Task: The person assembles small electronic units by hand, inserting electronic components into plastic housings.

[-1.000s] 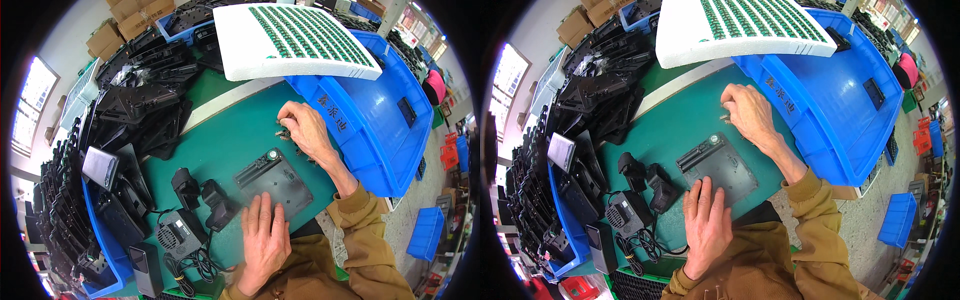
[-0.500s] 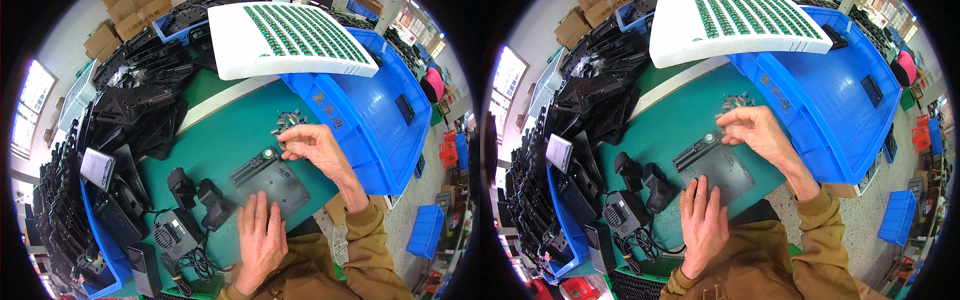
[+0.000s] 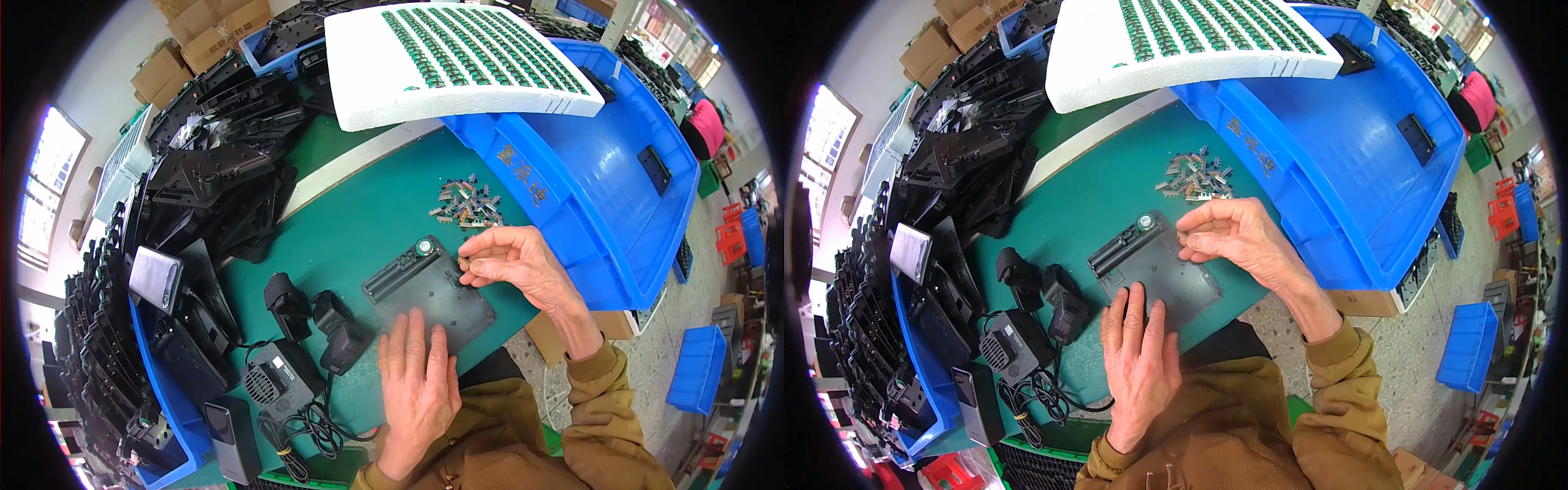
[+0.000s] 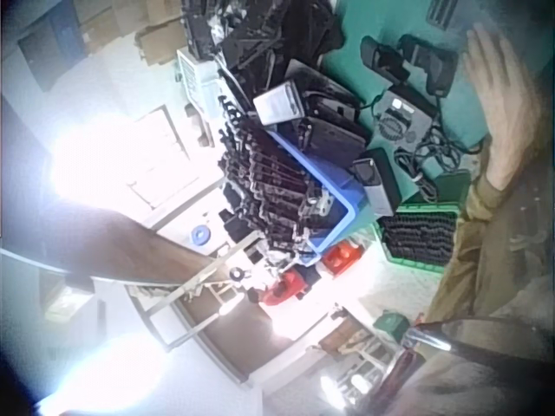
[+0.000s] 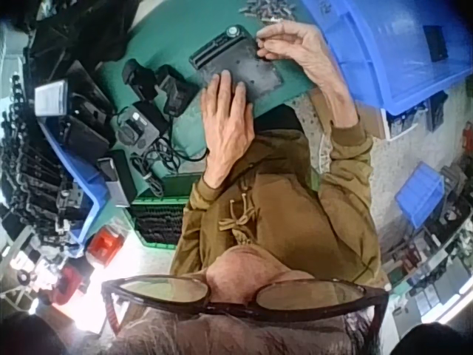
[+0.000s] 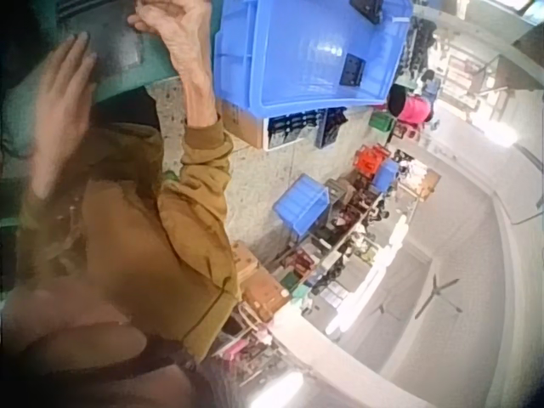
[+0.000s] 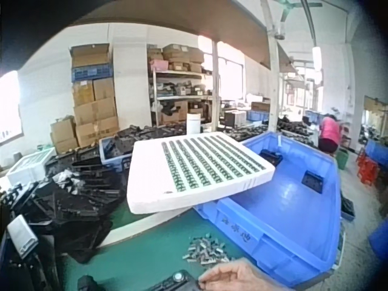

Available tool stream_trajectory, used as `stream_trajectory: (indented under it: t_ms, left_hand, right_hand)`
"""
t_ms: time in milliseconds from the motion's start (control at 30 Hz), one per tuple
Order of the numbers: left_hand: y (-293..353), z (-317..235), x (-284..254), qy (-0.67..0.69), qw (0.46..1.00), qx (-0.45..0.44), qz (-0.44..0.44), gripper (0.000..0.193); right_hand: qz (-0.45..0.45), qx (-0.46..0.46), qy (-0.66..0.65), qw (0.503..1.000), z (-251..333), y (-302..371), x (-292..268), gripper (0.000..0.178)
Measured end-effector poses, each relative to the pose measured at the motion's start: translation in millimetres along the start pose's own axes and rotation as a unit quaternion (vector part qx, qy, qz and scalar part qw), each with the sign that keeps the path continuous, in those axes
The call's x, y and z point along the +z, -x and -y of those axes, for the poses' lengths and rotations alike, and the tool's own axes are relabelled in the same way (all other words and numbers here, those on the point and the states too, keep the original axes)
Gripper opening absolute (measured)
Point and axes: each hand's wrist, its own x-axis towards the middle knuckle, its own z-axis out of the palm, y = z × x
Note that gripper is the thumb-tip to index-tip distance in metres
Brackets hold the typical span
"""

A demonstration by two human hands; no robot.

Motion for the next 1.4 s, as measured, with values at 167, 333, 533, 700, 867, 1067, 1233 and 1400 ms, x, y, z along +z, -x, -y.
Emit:
stream_trajectory:
  t_ms: [167, 333, 533, 700, 867, 1067, 1233, 1400]
  left_hand:
    - [-0.1, -0.1, 0.2, -0.002, 1.000, 0.002, 0.000, 0.047]
    - [-1.2, -2.3, -1.1, 0.010, 1.000, -0.017, -0.008, 0.046]
    - [-1.2, -2.2, -2.6, 0.014, 1.000, -0.021, 0.000, 0.047]
    - [-1.6, -2.6, -2.0, 0.023, 1.000, -0.020, 0.000, 0.049]
    - [-0.4, -1.3, -2.1, 0.018, 1.000, -0.025, 0.002, 0.049]
    - [-0.7, -2.0, -1.3, 0.018, 1.000, -0.023, 0.000, 0.050]
    - [0.1, -1.9, -0.9, 0.019, 1.000, -0.025, 0.000, 0.051]
    - [-0.6, -2.4, -1.6, 0.021, 0.999, -0.025, 0.000, 0.052]
  right_hand:
    - [0.005, 0.006, -0.017, 1.000, -5.8, 4.1, -1.8, 0.027]
    - [-0.010, 0.019, 0.010, 1.000, -0.6, 5.4, 5.5, 0.025]
    - [-0.019, -0.002, 0.098, 0.995, -6.1, 3.3, 5.0, 0.021]
    - [-0.029, -0.009, 0.091, 0.995, -3.3, 9.0, 7.3, 0.016]
    - [-0.039, -0.064, 0.280, 0.957, 3.2, 11.9, 20.0, 0.020]
    - [-0.034, -0.130, 0.324, 0.937, -6.7, 7.5, 16.3, 0.022]
    - [-0.025, -0.187, 0.373, 0.908, -14.3, 3.9, 14.7, 0.023]
    - [-0.031, -0.184, 0.373, 0.909, -15.3, 4.0, 15.1, 0.024]
